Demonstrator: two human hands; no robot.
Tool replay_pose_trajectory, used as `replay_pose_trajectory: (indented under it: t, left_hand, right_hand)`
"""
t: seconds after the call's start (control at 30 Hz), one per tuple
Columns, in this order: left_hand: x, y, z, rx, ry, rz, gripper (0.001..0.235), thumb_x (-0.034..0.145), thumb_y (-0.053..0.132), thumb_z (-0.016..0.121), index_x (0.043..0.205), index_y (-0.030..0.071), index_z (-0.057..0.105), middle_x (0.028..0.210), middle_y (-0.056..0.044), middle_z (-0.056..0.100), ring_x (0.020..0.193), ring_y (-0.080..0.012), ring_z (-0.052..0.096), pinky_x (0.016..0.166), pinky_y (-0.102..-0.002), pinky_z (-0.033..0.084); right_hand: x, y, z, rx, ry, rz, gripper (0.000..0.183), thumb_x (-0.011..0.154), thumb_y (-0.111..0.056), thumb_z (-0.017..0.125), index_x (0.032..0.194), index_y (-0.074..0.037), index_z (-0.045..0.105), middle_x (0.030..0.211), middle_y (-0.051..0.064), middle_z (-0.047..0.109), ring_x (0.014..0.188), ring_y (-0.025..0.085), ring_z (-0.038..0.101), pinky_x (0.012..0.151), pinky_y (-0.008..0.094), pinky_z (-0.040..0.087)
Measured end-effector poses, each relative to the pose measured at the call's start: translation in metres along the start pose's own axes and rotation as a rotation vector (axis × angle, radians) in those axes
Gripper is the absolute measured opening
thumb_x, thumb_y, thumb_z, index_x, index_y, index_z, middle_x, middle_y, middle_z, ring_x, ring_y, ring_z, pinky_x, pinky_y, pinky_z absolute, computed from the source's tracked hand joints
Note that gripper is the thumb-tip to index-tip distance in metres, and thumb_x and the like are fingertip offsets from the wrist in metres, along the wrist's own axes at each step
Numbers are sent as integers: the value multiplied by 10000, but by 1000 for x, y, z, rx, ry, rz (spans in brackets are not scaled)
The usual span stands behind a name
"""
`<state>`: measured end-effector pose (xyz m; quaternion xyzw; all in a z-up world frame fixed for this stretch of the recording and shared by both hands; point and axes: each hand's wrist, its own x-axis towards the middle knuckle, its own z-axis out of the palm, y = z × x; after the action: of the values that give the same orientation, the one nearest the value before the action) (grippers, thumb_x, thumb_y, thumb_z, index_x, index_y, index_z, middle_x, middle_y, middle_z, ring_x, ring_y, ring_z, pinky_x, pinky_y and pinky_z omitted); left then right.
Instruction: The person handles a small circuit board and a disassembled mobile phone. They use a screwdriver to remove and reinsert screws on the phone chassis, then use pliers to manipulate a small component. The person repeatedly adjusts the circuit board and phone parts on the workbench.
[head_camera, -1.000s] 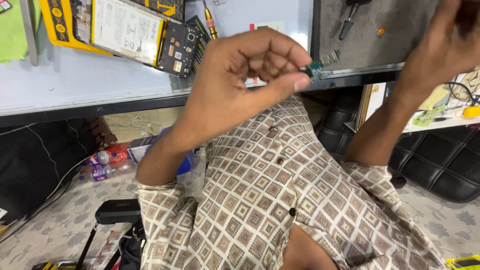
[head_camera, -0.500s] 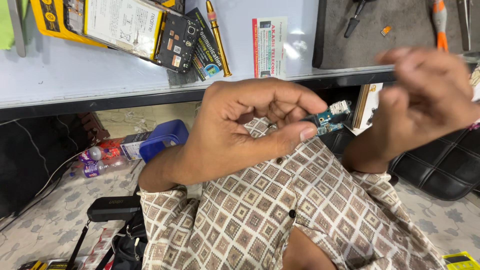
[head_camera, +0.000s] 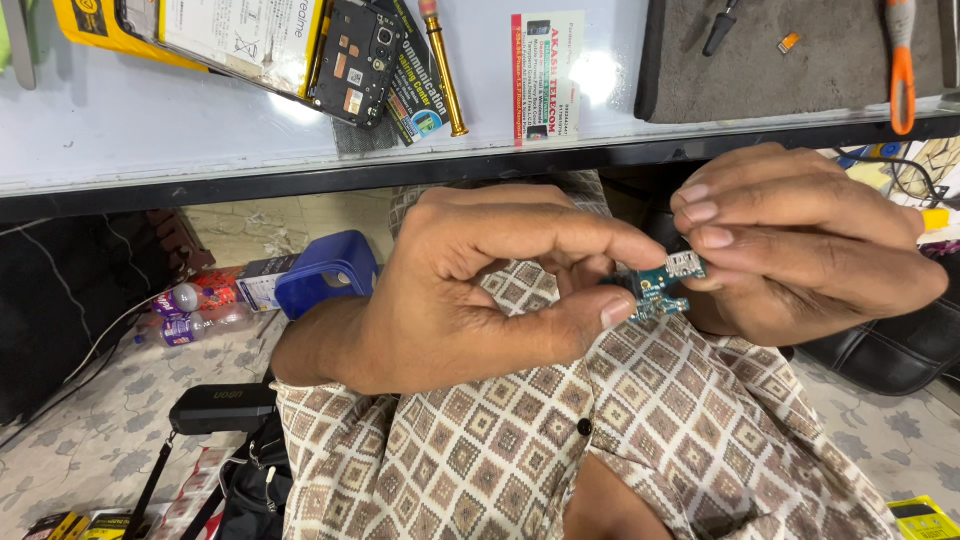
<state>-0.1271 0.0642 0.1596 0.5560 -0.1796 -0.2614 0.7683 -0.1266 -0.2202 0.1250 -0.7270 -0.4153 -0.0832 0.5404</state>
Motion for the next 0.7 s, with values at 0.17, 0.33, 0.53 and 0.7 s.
replay_pose_trajectory:
  t: [0.17, 0.33, 0.53, 0.7]
  left_hand:
    - [-3, 3, 2, -25, -3, -23, 260, 980, 77, 798, 1225, 33, 723, 966, -51, 744, 799, -68, 738, 720, -187, 632]
    - [-6, 6, 1, -11, -15, -28, 260, 986, 61, 795, 1234, 28, 722, 948, -52, 739, 796, -70, 725, 711, -196, 620]
    - [-6, 4, 4, -43, 3, -38, 268, 974, 70, 807, 1230, 54, 729, 966, -37, 729, 774, -61, 711, 675, -186, 605]
    - [-8, 5, 2, -10, -3, -7, 277, 983, 60, 802, 1247, 59, 719, 964, -48, 733, 798, -71, 696, 686, -193, 594]
  right_hand:
    - [-1, -5, -9, 48, -116, 37, 229, 851, -66, 800, 999, 40, 661, 1017, 218, 673, 959, 339, 729, 814, 451, 623]
    - [-1, -5, -10, 81, -151, 44, 268, 835, -72, 827, 1025, 16, 659, 1052, 200, 666, 1006, 326, 716, 845, 452, 618]
    - [1, -10, -11, 92, -187, 58, 311, 828, -100, 847, 1063, -21, 660, 1087, 162, 658, 1035, 298, 705, 863, 411, 609]
    - [1, -12, -11, 88, -182, 77, 314, 833, -104, 837, 1079, -39, 654, 1094, 145, 659, 1034, 290, 709, 863, 408, 609]
